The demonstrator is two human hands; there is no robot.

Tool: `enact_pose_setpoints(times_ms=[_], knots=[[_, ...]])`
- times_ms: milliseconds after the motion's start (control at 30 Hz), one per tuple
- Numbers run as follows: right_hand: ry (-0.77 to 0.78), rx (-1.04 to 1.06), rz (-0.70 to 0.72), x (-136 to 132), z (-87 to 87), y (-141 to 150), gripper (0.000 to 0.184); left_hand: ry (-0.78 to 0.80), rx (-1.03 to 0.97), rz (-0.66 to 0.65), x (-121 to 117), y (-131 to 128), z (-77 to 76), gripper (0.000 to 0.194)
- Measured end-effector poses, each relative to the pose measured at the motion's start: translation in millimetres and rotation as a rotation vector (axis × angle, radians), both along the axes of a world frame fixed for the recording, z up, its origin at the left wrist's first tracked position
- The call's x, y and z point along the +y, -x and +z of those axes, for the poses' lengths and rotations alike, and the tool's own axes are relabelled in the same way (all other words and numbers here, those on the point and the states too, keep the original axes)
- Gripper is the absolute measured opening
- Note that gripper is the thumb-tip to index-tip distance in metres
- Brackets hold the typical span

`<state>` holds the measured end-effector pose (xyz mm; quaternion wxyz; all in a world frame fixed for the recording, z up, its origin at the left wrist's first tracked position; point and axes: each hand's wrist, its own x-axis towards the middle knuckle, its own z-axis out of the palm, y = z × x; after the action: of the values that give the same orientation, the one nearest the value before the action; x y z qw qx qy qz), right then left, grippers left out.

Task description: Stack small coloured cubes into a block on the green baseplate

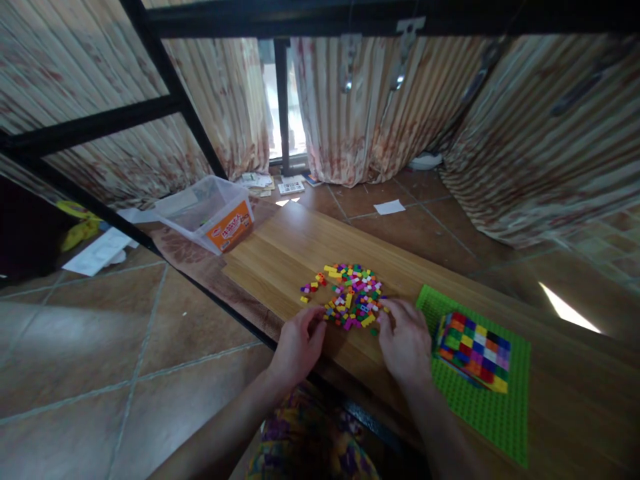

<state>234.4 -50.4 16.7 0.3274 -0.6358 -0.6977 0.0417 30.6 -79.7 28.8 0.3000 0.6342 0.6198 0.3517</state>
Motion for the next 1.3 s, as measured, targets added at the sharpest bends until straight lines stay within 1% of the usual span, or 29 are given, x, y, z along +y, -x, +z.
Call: enact_pose_setpoints(times_ms=[133,233,333,500,600,700,833,933,1033,1167,1300], knots=[[0.009,-0.001,0.021,0,-10.7,0,0.028,0.005,0.053,0.037,3,9,1.7,0.022],[-0.008,0.038,0.070,-7,-14.3,4,0.029,-0.007,0.097,-0.003,5,11,1.6,0.025],[-0.018,0.076,0.130,-15,-15.0,7,0.030,-0.011,0.124,-0.052,4,7,2.1,0.028],[-0.031,0.115,0.199,-25,-17.0,10,0.029,-0.034,0.150,-0.088,2,3,0.8,0.027],[-0.031,0.083,0.225,-30,-15.5,14,0.029,-0.048,0.176,-0.107,0,4,-2.3,0.026],[-0.021,0.023,0.237,-31,-10.0,26,0.028,-0.063,0.185,-0.119,-2,6,-4.2,0.027],[0.013,-0.050,0.241,-26,-2.3,47,0.026,-0.073,0.176,-0.122,-2,7,-4.0,0.026],[0.023,-0.098,0.231,-23,-1.4,55,0.025,-0.080,0.173,-0.117,-1,7,-4.5,0.025],[-0.011,-0.118,0.191,-22,-4.1,51,0.021,-0.093,0.177,-0.105,-1,7,-6.2,0.024],[-0.049,-0.104,0.122,-24,-7.6,38,0.019,-0.098,0.186,-0.082,0,6,-7.8,0.022],[-0.069,-0.074,0.059,-24,-7.2,31,0.017,-0.095,0.189,-0.058,1,4,-7.5,0.023]])
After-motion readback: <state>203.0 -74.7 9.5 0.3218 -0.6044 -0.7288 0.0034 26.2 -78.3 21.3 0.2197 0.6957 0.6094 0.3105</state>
